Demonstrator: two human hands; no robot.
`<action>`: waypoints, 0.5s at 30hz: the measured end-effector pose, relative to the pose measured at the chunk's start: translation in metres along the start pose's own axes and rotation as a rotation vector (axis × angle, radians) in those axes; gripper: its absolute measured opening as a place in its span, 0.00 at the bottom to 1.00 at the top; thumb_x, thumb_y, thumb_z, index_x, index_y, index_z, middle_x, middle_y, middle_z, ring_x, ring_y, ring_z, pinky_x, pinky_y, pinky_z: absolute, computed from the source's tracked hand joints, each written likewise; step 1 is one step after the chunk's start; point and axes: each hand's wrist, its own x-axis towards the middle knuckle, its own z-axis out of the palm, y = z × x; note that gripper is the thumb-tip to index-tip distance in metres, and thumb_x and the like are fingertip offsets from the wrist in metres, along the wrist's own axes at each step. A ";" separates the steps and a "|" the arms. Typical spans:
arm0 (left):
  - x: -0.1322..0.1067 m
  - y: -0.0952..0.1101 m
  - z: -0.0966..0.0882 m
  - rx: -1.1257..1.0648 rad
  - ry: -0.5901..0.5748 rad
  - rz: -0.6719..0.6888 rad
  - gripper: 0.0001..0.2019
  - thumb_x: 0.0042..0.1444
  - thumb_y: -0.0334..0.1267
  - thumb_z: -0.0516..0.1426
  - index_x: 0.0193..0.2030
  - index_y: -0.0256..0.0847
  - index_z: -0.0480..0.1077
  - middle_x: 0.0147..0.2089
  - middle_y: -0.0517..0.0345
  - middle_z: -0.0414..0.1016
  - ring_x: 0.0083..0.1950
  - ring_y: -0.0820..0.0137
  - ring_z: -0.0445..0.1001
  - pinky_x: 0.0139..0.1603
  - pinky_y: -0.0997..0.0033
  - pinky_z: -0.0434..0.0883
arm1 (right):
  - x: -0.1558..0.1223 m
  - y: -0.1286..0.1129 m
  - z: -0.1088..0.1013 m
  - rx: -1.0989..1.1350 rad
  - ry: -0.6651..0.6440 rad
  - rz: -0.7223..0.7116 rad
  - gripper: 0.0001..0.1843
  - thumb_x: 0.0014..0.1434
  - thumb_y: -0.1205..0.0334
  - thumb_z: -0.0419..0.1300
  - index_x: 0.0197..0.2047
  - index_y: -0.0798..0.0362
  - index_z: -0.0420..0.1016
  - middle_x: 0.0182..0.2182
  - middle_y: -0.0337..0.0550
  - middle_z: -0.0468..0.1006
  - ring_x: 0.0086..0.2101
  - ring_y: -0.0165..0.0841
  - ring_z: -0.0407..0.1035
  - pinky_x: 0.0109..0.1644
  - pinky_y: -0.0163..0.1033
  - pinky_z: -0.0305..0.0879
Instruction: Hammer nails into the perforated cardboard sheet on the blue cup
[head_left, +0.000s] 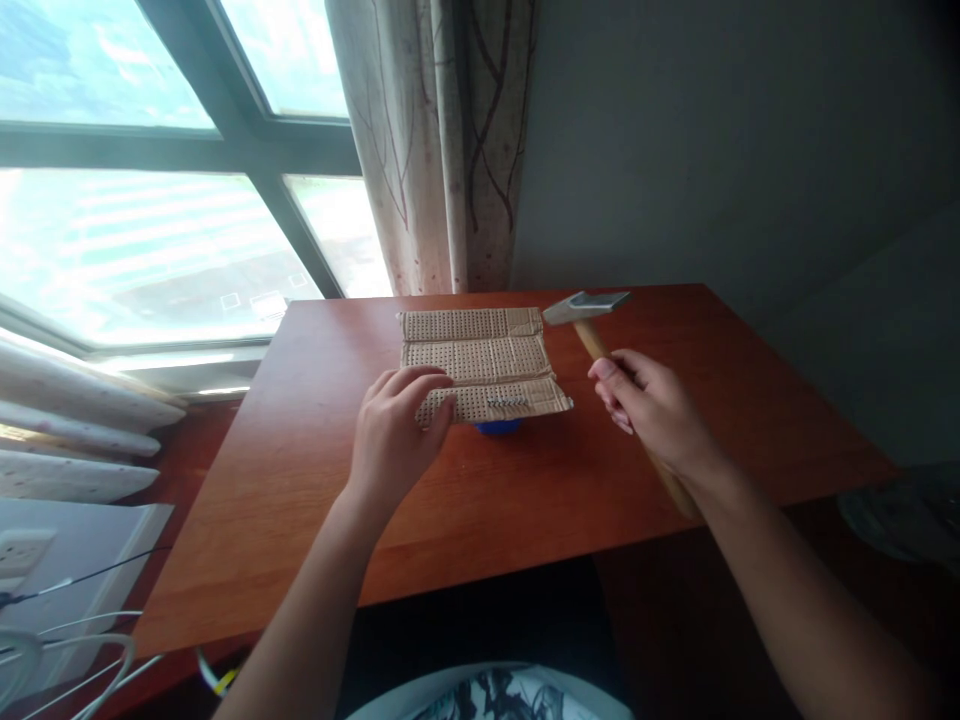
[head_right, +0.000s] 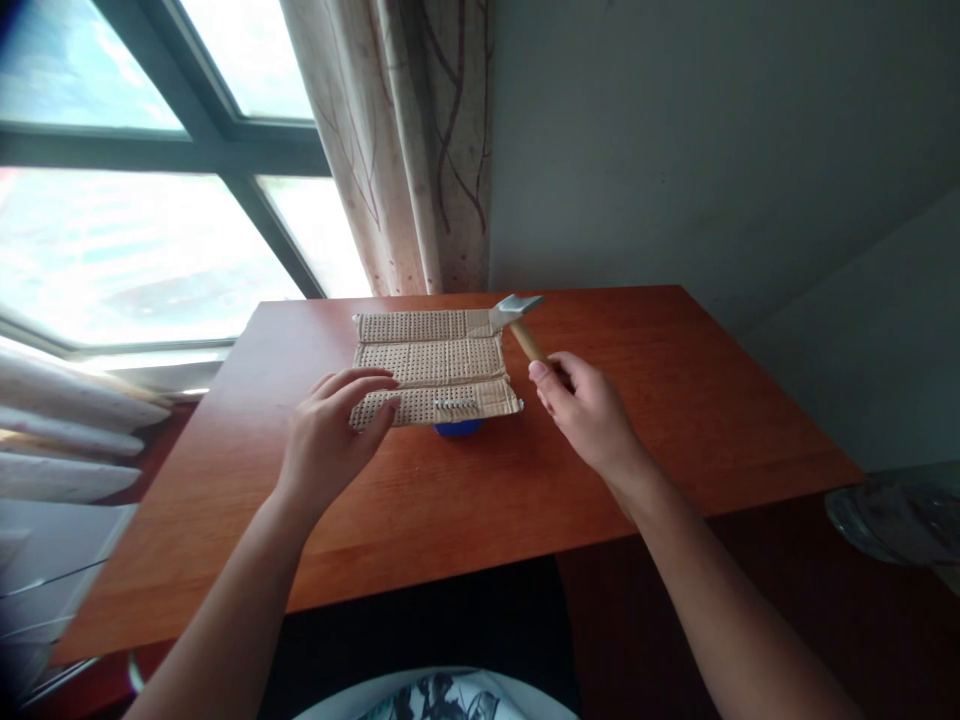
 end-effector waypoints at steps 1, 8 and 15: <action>0.000 -0.004 -0.005 -0.026 0.043 -0.022 0.08 0.60 0.38 0.59 0.43 0.42 0.77 0.48 0.54 0.79 0.50 0.62 0.76 0.53 0.60 0.71 | 0.002 0.004 -0.002 0.127 0.021 0.008 0.15 0.63 0.46 0.58 0.39 0.51 0.69 0.25 0.33 0.64 0.21 0.25 0.56 0.22 0.34 0.52; -0.002 -0.040 -0.022 -0.212 0.291 -0.362 0.12 0.58 0.42 0.61 0.46 0.42 0.78 0.43 0.55 0.79 0.41 0.69 0.76 0.42 0.70 0.72 | 0.022 0.037 -0.017 0.372 0.179 -0.008 0.15 0.55 0.51 0.65 0.39 0.52 0.72 0.25 0.34 0.66 0.22 0.26 0.61 0.24 0.35 0.59; -0.008 -0.069 0.002 -0.553 0.356 -0.657 0.15 0.52 0.44 0.63 0.45 0.39 0.78 0.37 0.55 0.78 0.37 0.70 0.74 0.35 0.75 0.69 | 0.050 0.094 -0.024 0.124 0.374 0.137 0.17 0.42 0.54 0.66 0.34 0.55 0.74 0.25 0.39 0.73 0.25 0.30 0.64 0.27 0.36 0.58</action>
